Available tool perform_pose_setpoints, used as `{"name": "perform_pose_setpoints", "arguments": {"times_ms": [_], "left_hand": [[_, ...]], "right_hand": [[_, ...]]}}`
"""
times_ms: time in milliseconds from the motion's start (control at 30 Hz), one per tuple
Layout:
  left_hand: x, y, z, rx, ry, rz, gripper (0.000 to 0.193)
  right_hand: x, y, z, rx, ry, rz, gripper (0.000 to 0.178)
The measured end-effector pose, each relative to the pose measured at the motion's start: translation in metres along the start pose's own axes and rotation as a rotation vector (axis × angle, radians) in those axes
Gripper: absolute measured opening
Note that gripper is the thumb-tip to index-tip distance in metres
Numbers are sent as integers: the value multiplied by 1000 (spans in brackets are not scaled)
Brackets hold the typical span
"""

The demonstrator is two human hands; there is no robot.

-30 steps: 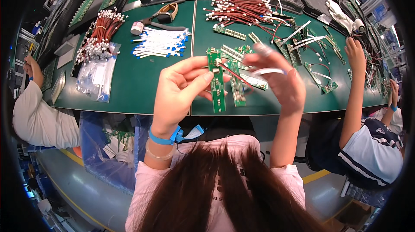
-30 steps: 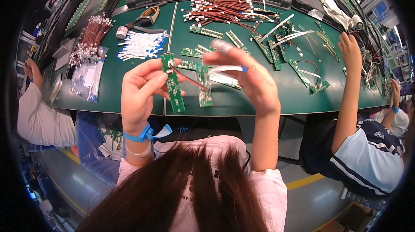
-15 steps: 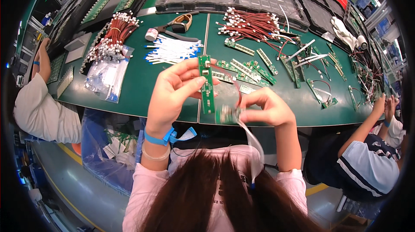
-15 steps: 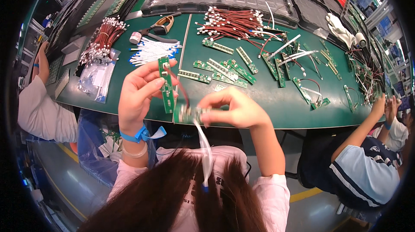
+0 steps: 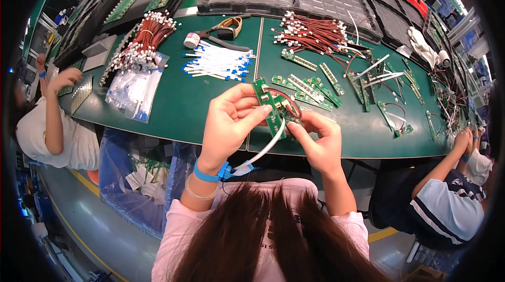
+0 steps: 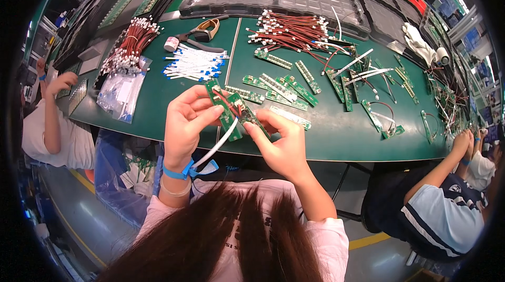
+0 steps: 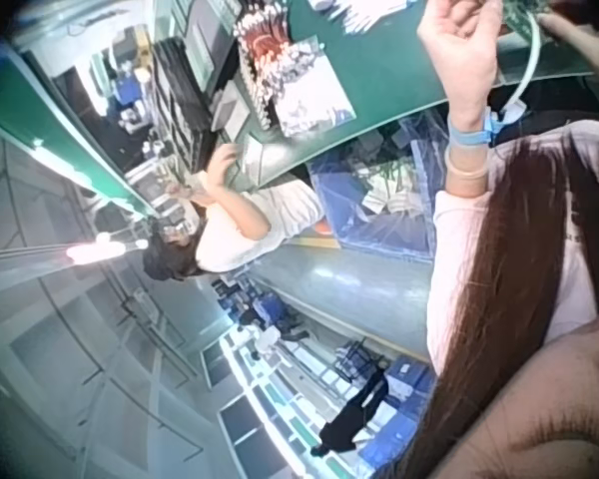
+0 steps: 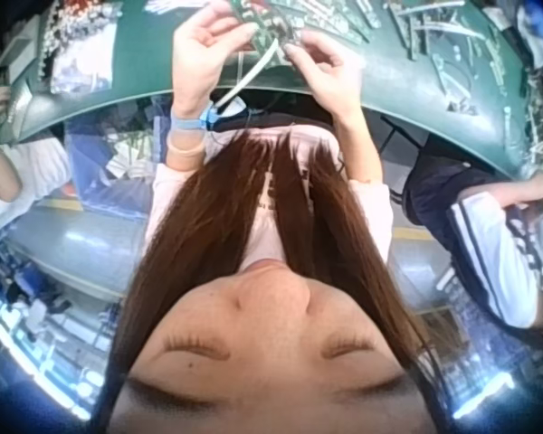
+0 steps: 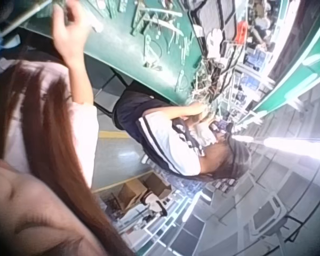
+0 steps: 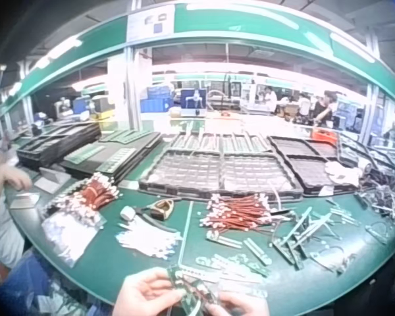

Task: The person assembles electronic components by connecting wires to circuit boards and securing them with zip ties by hand.

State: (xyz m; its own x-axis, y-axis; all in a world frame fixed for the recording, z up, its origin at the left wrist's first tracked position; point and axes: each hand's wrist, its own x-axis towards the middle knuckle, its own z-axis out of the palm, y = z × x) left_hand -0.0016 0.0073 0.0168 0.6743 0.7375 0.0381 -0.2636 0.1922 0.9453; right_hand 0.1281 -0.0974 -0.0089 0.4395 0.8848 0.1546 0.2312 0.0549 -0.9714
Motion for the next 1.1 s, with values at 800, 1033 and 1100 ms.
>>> {"name": "perform_pose_setpoints", "arguments": {"times_ms": [800,1033,1100], "left_hand": [[10,-22,3,217,29,-60,21],[11,-22,0,274,11,-58,22],[10,-21,-1,277,30,-62,22]], "right_hand": [[-6,-37,22,-381,-210,-709,31],[-3,-32,19,-440,-210,-715,37],[-2,-36,16,-442,-248,-721,39]]}}
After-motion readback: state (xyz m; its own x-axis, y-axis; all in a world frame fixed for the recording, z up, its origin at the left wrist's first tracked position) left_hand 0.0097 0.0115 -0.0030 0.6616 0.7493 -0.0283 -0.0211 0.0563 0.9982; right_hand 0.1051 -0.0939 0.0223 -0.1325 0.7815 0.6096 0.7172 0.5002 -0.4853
